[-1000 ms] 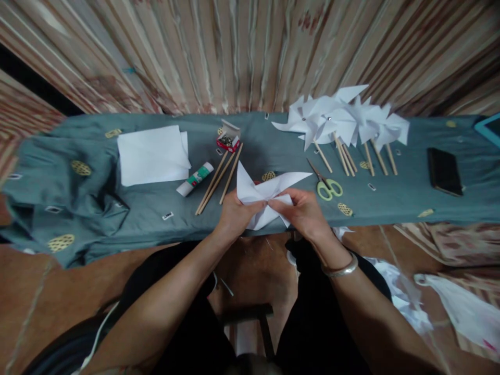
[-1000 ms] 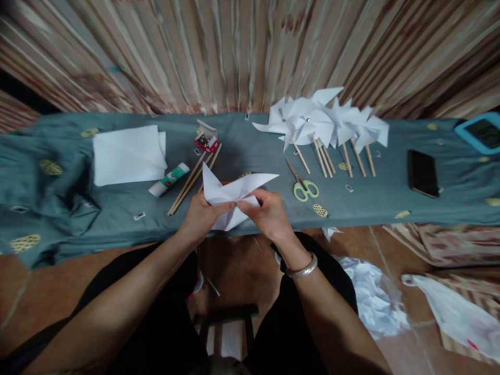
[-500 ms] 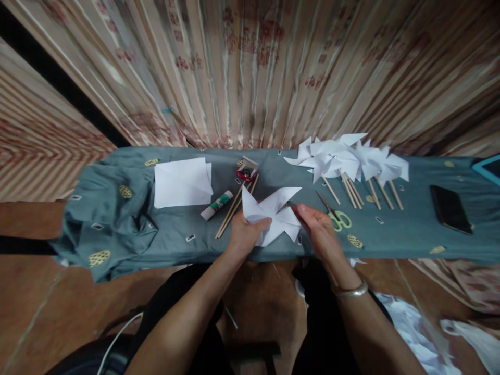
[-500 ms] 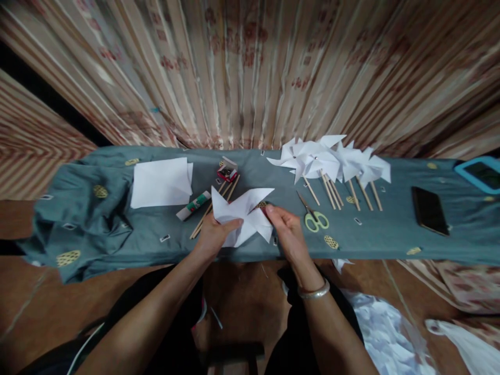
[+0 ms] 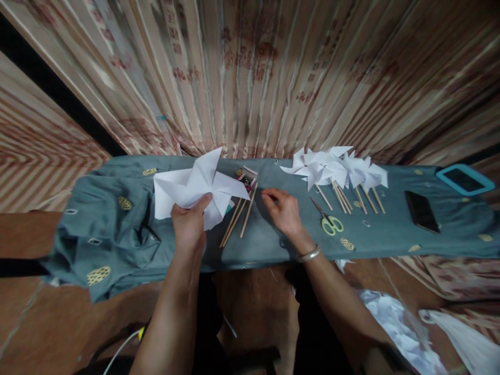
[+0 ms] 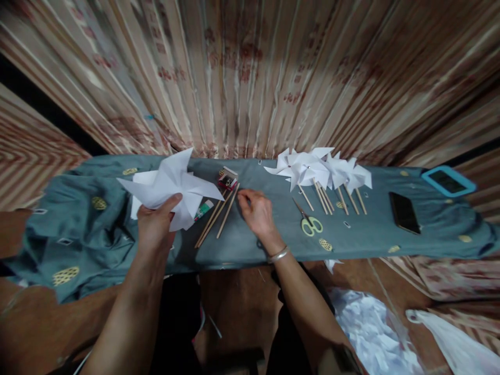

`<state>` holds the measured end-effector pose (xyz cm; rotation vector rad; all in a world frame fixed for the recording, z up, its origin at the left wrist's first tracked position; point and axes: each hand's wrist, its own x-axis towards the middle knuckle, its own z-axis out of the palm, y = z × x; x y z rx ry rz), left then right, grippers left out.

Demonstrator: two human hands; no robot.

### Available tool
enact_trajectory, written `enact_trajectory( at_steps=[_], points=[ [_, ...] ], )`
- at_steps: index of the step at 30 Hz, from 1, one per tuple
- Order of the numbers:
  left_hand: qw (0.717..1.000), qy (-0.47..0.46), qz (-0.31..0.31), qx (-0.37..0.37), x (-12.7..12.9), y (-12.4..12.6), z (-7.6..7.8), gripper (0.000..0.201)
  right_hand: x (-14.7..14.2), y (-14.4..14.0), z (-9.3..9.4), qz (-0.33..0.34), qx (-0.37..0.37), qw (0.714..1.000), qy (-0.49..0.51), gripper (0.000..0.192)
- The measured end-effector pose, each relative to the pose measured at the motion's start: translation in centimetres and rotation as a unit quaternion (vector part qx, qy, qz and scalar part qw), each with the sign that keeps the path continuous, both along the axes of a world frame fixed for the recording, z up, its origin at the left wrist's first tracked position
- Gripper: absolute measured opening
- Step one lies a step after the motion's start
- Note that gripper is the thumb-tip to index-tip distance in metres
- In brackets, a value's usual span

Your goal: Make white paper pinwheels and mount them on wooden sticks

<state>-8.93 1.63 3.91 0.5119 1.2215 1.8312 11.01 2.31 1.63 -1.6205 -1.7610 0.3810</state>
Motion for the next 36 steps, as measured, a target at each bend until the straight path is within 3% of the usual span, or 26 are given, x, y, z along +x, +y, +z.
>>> enact_trajectory(
  at_steps=[3, 5, 9, 15, 24, 36],
  points=[
    [1.0, -0.006, 0.02, 0.005, -0.9, 0.2, 0.2, 0.039, -1.9, 2.9, 2.2, 0.053, -0.007, 0.987, -0.15, 0.03],
    [1.0, -0.006, 0.024, 0.004, -1.3, 0.3, 0.2, 0.039, -3.0, 4.6, 3.1, 0.089, -0.035, 0.961, -0.258, 0.032],
    [1.0, -0.006, 0.026, 0.0, -1.9, 0.5, 0.2, 0.036, -4.3, 6.9, 3.3, 0.121, -0.085, 0.907, -0.394, 0.033],
    [1.0, -0.01, 0.027, 0.002, -1.9, 0.6, 0.1, 0.034, -4.5, 8.0, 2.6, 0.146, -0.113, 0.882, -0.433, 0.029],
    [1.0, -0.005, 0.023, 0.005, -1.8, 0.5, -0.3, 0.036, -4.3, 8.4, 2.3, 0.116, -0.133, 0.873, -0.454, 0.037],
    [1.0, 0.001, 0.014, -0.006, -1.4, 0.3, 0.0, 0.034, -4.8, 8.5, 3.7, 0.155, -0.154, 0.858, -0.465, 0.034]
  ],
)
